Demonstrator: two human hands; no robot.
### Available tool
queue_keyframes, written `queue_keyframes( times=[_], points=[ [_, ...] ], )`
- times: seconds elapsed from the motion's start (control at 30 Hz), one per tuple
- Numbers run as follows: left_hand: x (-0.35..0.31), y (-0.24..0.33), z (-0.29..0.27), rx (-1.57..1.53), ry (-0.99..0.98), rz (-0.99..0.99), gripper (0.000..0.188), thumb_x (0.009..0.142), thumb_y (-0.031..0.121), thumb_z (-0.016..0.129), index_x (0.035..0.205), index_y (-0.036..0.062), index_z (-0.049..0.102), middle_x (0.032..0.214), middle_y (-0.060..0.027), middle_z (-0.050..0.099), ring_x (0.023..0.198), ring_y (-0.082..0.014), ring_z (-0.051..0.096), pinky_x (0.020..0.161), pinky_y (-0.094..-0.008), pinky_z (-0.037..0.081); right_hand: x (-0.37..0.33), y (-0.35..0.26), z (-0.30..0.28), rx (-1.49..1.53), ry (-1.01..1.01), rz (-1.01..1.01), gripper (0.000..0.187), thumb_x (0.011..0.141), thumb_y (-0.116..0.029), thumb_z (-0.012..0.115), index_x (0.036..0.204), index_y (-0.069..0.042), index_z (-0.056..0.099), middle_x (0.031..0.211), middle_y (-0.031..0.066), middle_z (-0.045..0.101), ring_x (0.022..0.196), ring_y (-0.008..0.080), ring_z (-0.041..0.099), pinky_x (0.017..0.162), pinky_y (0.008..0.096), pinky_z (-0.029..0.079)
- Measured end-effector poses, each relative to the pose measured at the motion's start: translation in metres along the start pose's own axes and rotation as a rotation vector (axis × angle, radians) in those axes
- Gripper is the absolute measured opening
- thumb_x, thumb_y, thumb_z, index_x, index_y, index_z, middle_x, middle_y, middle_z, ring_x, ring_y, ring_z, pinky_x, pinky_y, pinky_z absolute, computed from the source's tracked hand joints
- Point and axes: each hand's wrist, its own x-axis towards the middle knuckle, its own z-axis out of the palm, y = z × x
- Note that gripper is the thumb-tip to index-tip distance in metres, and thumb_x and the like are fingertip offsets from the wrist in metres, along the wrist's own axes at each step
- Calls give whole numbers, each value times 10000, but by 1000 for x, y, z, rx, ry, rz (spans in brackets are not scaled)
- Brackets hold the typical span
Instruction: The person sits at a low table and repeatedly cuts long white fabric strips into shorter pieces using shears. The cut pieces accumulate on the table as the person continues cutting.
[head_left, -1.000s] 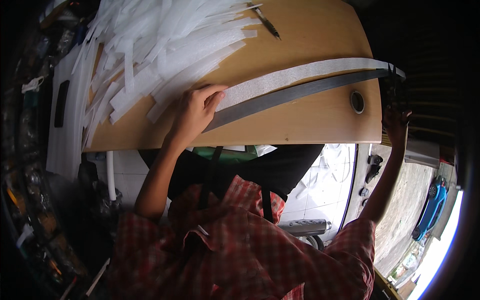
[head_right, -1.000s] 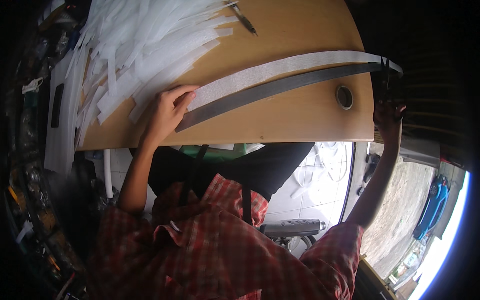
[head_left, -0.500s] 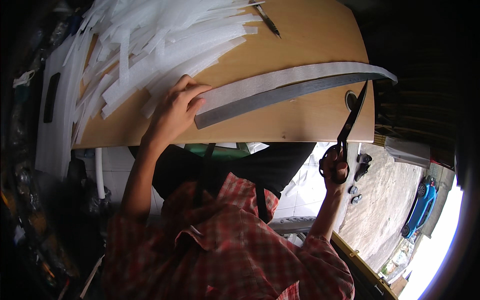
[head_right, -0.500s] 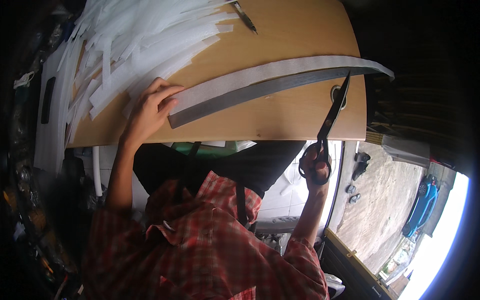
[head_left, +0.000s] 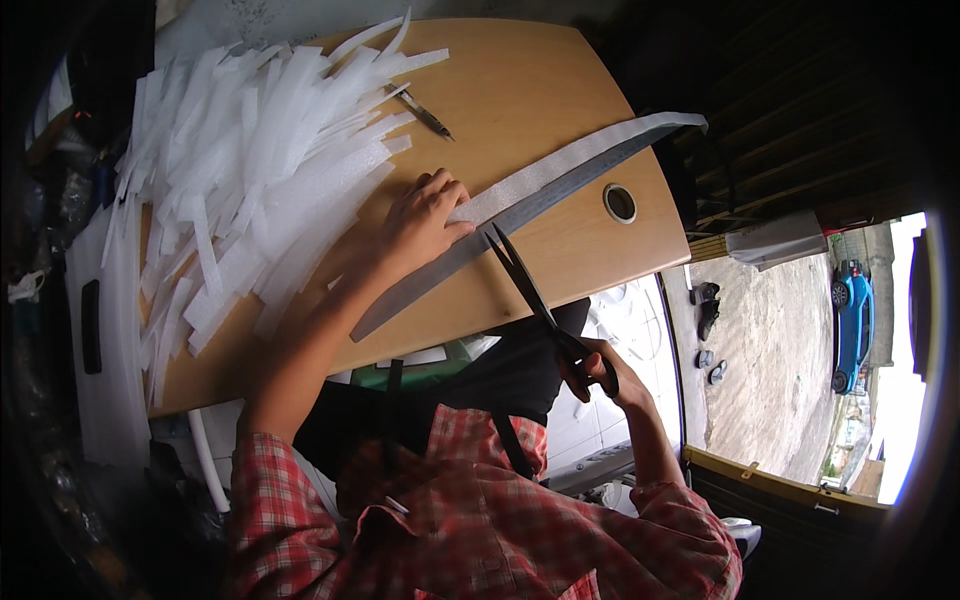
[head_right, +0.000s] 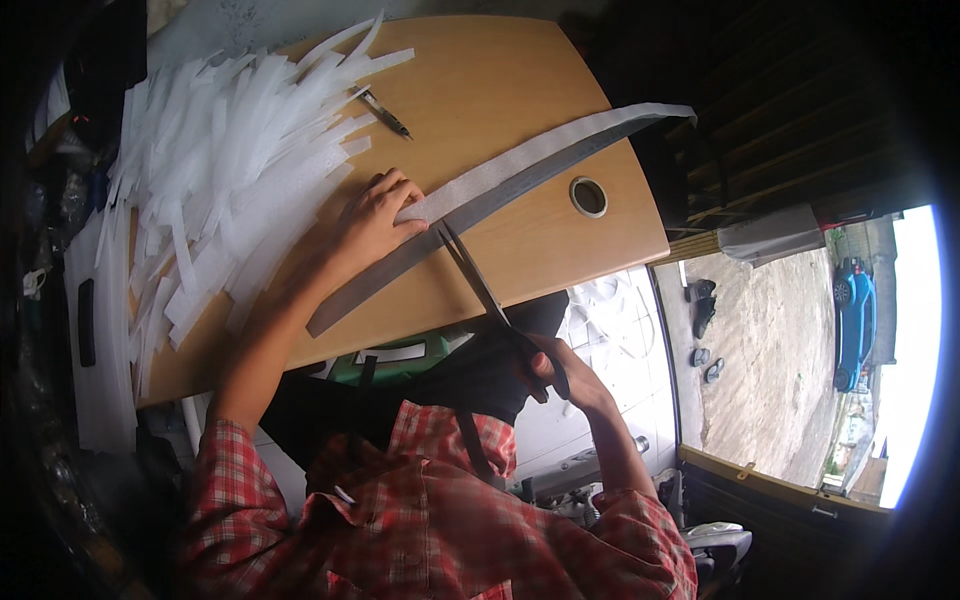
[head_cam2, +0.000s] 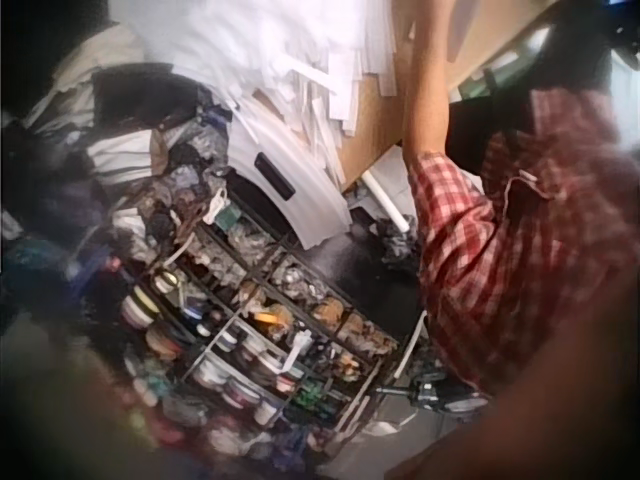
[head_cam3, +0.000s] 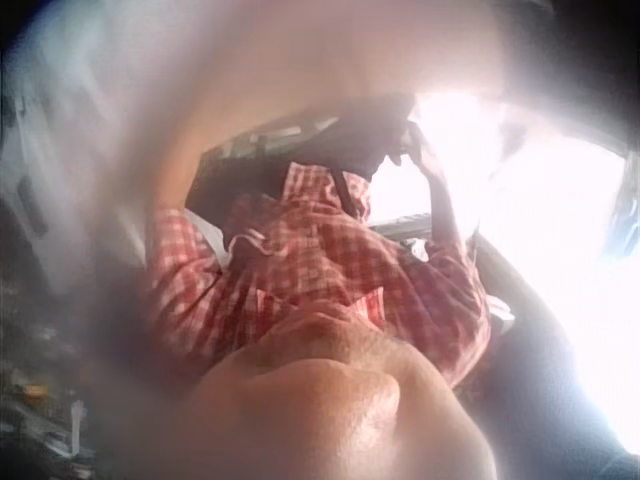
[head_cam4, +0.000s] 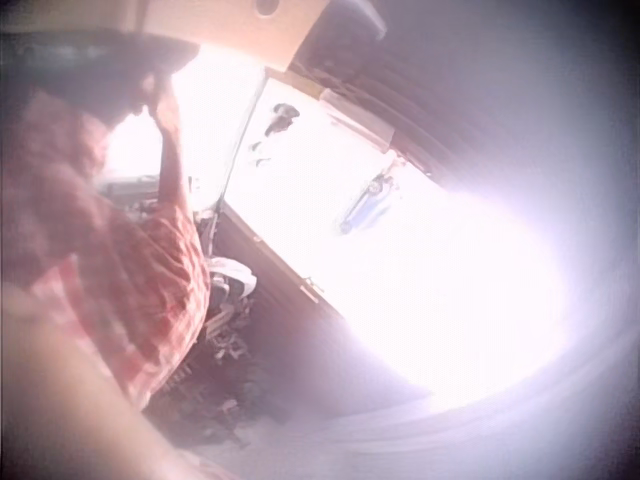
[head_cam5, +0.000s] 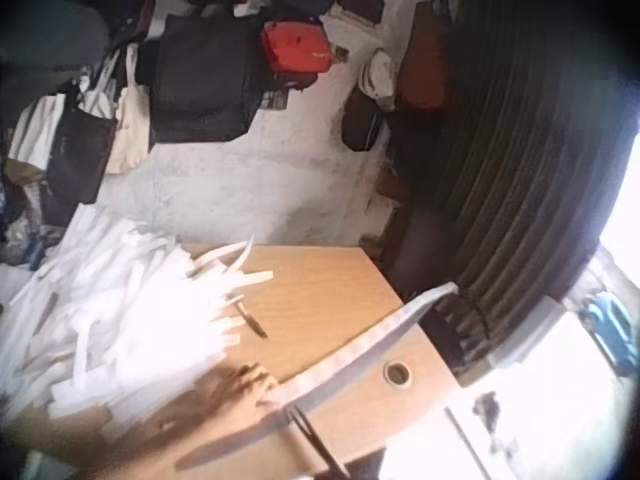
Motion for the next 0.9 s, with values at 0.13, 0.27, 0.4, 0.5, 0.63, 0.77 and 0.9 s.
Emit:
queue_keyframes(
  times=[0.13,0.27,0.4,0.5,0.63,0.77,0.9],
  points=[
    [9,-5,4,-192,-45,-64,220,830,133,730,957,21,590,900,-121,661,881,-298,648,776,-391,506,0,-3,0,-1,13,-3,971,656,-941,456,826,9,572,573,8,491,509,97,513,469,238,394],
    [5,-8,5,-388,-16,-126,173,862,109,699,966,11,602,777,-97,670,732,-211,645,692,-320,503,5,4,2,-29,13,-22,900,694,-910,470,771,-16,545,554,7,481,509,104,524,466,247,397],
    [2,-13,8,-486,15,-156,139,878,109,684,958,10,628,796,-98,689,720,-163,652,673,-293,503,10,-2,1,-63,8,-39,867,723,-884,478,762,-20,540,550,10,484,512,108,534,473,246,400],
    [0,-11,6,-480,36,-154,132,869,113,691,936,9,646,826,-120,718,743,-190,692,682,-310,520,15,-3,0,-93,9,-39,867,722,-886,475,765,-22,537,549,13,489,510,110,539,474,248,404],
    [-1,-13,7,-505,71,-132,124,856,96,706,914,-3,659,849,-122,724,770,-200,709,708,-310,529,26,-5,2,-72,39,-40,861,725,-860,512,815,-5,555,553,9,487,492,106,522,458,245,390],
    [-1,-12,5,-482,59,-156,101,864,74,709,892,-17,672,857,-95,729,801,-136,689,738,-279,520,35,-10,0,-64,21,-74,829,765,-806,536,870,16,572,546,9,491,486,102,521,452,249,388],
    [-1,-10,2,-446,63,-174,105,860,90,719,861,-7,681,860,-87,737,797,-131,690,746,-277,522,41,-8,-2,-50,23,-81,778,806,-757,554,859,19,580,529,7,493,484,103,529,444,251,390]
  ],
)
